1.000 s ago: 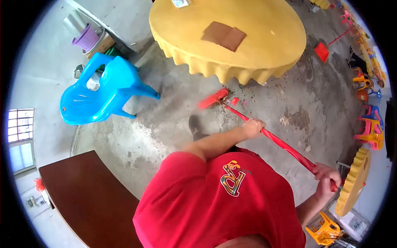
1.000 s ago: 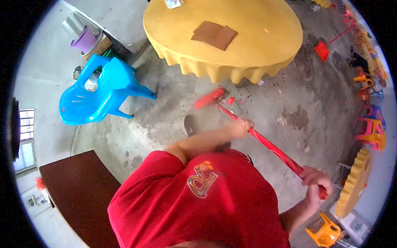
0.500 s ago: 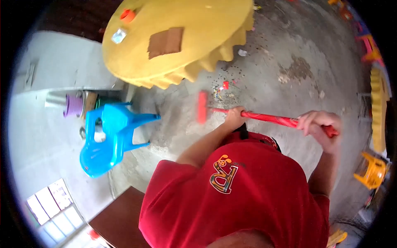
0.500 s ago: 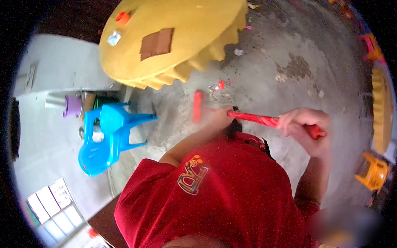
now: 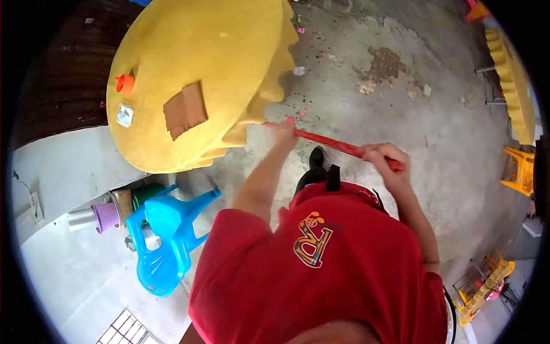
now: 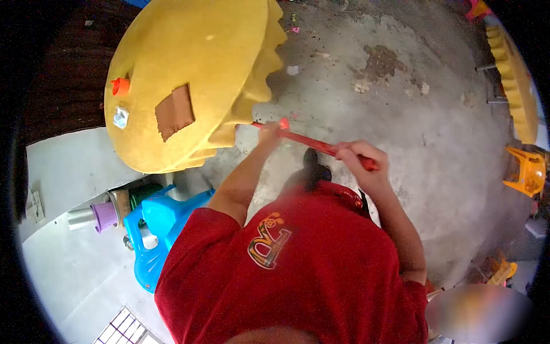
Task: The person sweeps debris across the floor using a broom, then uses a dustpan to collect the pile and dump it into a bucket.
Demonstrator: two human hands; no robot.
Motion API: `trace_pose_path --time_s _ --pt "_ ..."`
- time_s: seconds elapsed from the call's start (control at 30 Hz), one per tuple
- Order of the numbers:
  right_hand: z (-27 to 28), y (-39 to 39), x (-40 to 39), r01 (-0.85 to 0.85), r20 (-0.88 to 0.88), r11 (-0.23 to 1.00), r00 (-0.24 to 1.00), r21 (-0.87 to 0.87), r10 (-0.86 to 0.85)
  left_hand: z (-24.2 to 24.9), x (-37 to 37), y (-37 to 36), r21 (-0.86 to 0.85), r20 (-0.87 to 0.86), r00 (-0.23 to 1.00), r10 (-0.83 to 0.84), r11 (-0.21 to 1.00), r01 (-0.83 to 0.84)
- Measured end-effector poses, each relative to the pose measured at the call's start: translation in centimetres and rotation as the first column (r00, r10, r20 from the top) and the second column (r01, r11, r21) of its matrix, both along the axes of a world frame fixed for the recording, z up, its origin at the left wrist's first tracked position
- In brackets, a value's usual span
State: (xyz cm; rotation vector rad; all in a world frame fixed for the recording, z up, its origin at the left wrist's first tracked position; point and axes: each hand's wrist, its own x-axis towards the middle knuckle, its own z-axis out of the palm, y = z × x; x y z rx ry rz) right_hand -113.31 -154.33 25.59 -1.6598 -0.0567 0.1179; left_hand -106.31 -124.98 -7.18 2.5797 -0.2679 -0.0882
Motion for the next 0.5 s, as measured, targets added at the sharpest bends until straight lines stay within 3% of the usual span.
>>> trace_pose_path --time_s 0.07,0.1,0.17,0.2,0.23,0.27,0.3,0.37,0.47,0.5 --pt "4.7 -1.5 0.5 0.131 -0.151 0.989 0.979 -0.062 -0.139 4.2 -0.4 -4.6 -0.035 0.017 0.996 -0.084 0.996 0.085" --pt "6.7 -2.9 0.5 0.139 -0.125 0.975 0.979 -0.174 -0.162 8.2 -0.7 -7.1 -0.175 -0.084 0.996 -0.037 0.984 0.022" --pt "10.9 -4.6 0.4 0.149 -0.067 0.954 0.983 -0.258 -0.172 10.0 -1.2 -10.1 -0.186 -0.105 0.974 -0.2 0.966 0.178" --pt "12.3 -5.0 0.2 0.183 -0.031 0.971 0.981 -0.154 -0.19 11.1 -1.3 -11.5 -0.186 -0.145 0.951 -0.274 0.951 0.246" --pt "13.4 -5.6 0.2 0.203 -0.007 0.973 0.979 -0.107 -0.205 10.5 -1.5 -12.8 -0.318 -0.113 0.931 -0.346 0.901 0.297" --pt "14.3 -6.7 0.1 0.202 0.019 0.971 0.979 -0.126 -0.201 12.8 -1.4 -13.6 -0.361 -0.076 0.907 -0.414 0.859 0.362" --pt "15.3 -7.4 0.3 0.2 0.021 0.966 0.98 -0.166 -0.2 14.0 -1.5 -14.7 -0.374 -0.112 0.894 -0.434 0.852 0.367" --pt "16.2 -9.7 0.8 0.194 0.06 0.977 0.98 -0.083 -0.19 15.8 -1.1 -16.7 -0.402 -0.179 0.868 -0.464 0.839 0.366" --pt "17.0 -14.5 3.4 0.002 0.111 0.999 0.994 -0.046 0.004 18.1 -0.7 -18.3 -0.486 -0.267 0.829 -0.492 0.811 0.325" --pt "16.7 -15.4 4.5 -0.031 0.091 0.999 0.995 -0.035 0.034 17.8 -1.0 -18.7 -0.475 -0.231 0.877 -0.421 0.835 0.276"
